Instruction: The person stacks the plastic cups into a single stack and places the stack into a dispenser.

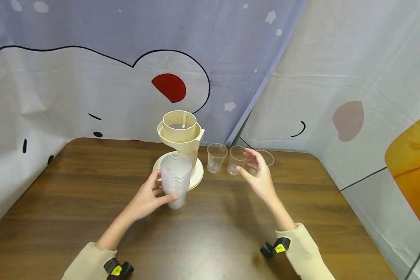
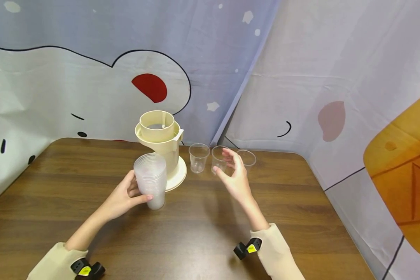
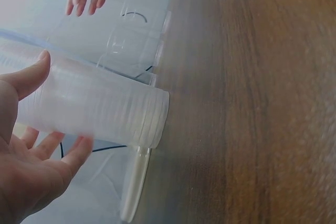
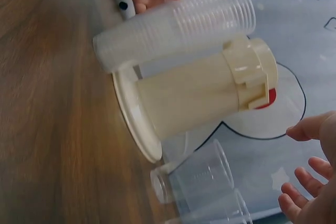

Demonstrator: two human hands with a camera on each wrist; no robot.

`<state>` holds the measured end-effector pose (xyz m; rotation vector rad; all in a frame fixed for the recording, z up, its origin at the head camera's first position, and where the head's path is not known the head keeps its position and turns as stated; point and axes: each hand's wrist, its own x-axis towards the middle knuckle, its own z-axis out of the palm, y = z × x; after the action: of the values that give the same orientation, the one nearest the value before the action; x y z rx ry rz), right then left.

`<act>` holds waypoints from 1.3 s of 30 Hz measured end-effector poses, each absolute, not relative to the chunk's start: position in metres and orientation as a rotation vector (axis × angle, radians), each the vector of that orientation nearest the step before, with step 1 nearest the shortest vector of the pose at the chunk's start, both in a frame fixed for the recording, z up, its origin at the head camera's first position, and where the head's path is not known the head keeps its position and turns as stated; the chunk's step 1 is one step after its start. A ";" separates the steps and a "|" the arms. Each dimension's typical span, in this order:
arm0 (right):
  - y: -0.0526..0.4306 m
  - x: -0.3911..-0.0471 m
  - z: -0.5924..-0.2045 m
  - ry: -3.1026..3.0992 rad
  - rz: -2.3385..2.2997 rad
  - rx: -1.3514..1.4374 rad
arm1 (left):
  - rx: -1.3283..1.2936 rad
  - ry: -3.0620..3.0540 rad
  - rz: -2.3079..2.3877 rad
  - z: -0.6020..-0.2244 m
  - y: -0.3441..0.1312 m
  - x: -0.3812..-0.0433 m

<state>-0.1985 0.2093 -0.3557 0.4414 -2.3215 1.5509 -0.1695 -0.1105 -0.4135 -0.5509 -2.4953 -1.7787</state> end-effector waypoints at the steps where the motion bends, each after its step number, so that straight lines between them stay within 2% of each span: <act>1: 0.212 -0.199 -0.356 -2.320 1.548 0.428 | -0.550 -2.498 -1.779 -0.413 -0.110 -0.169; 9: 0.231 -0.206 -0.362 -2.319 1.497 0.331 | -0.555 -2.491 -1.786 -0.413 -0.110 -0.169; 21: 0.240 -0.191 -0.342 -2.292 1.376 0.208 | -0.560 -2.487 -1.776 -0.412 -0.109 -0.169; 27: 0.254 -0.198 -0.350 -2.285 1.397 0.180 | -0.558 -2.480 -1.766 -0.413 -0.109 -0.167; 34: 0.284 -0.223 -0.382 -2.292 1.470 0.114 | -0.541 -2.495 -1.741 -0.413 -0.108 -0.165; 39: 0.294 -0.232 -0.391 -2.332 1.484 0.080 | -0.520 -2.489 -1.735 -0.412 -0.108 -0.165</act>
<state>-0.2325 0.2942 -0.3907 0.0801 -2.3318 1.4836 -0.1649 -0.1076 -0.4117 -0.5199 -2.4890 -1.7346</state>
